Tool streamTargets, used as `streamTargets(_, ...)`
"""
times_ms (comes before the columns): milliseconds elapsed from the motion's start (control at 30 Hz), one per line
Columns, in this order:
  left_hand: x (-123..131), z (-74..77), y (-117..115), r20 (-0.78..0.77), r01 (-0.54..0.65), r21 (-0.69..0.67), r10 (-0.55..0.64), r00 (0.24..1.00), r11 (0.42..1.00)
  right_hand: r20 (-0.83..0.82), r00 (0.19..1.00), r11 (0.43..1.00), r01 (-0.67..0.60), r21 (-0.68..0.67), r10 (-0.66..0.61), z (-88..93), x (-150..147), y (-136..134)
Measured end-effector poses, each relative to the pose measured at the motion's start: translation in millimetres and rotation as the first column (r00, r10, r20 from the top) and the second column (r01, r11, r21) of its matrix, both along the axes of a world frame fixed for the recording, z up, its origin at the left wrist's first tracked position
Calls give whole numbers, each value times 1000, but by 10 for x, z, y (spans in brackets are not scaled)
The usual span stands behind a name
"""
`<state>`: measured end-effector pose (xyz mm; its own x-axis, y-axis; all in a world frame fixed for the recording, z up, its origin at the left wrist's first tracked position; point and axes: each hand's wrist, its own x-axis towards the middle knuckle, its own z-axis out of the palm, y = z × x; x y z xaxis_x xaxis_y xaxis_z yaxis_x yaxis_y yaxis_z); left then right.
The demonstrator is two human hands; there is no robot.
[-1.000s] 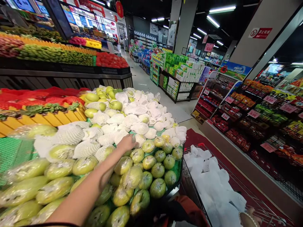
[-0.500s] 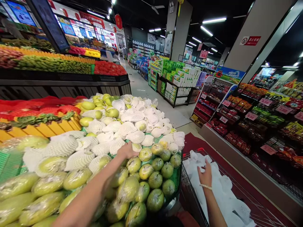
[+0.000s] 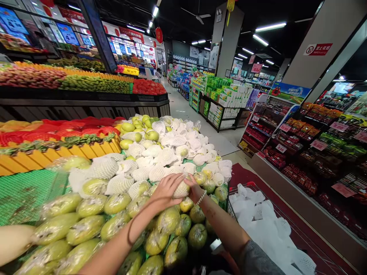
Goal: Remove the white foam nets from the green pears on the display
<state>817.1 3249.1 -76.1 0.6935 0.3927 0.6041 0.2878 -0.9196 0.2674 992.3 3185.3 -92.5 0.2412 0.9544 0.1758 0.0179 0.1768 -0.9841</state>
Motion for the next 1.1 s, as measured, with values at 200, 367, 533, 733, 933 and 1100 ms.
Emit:
streamTargets(200,-81,48,-300,194,-65,-639,242,951,766,-282,956,997,-70,39,79,230,-16,-343)
streamTargets(367,62,119,-483,171,26,-937,393,903,349,-374,927,1000,-12,-14,6,267,-76,-493)
streamTargets(533,166,92,-781,129,-227,-880,672,729,416,-653,755,996,7,-93,-66,-55,-376,-518)
streamTargets(733,-95,-19,-786,138,-464,-647,692,709,605,-661,740,945,-290,-150,123,-263,-501,-601)
streamTargets(933,-486,236,-752,422,-482,23,429,799,876,-551,770,882,-456,-120,323,-67,-507,-598)
streamTargets(1100,-639,385,-809,508,-567,59,464,726,822,-562,717,816,-565,-121,413,54,-637,-507)
